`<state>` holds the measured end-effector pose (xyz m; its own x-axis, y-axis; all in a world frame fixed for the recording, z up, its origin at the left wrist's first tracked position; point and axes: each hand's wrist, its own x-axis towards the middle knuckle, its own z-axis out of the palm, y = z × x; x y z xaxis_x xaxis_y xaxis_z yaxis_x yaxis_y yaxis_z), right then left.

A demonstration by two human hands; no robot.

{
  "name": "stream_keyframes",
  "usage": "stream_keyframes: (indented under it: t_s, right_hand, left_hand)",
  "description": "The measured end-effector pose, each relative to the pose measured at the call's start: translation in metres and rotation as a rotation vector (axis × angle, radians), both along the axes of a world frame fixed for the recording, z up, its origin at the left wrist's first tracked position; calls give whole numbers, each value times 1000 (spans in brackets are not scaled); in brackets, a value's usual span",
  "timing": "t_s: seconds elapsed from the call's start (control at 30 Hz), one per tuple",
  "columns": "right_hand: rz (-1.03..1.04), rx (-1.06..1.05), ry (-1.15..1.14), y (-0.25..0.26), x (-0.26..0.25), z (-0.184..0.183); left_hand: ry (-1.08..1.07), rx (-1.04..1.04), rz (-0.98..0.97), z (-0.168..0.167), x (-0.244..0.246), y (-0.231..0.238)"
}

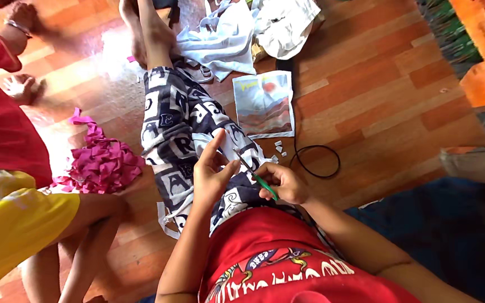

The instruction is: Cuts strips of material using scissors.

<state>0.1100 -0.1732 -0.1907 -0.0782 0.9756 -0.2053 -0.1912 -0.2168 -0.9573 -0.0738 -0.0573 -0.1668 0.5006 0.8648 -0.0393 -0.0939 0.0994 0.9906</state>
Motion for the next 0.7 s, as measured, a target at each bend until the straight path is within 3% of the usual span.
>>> stream_keyframes:
  t_s: [0.7]
  right_hand:
    - [36, -2, -70, 0, 4, 3]
  left_hand:
    - [47, 17, -169, 1, 0, -2]
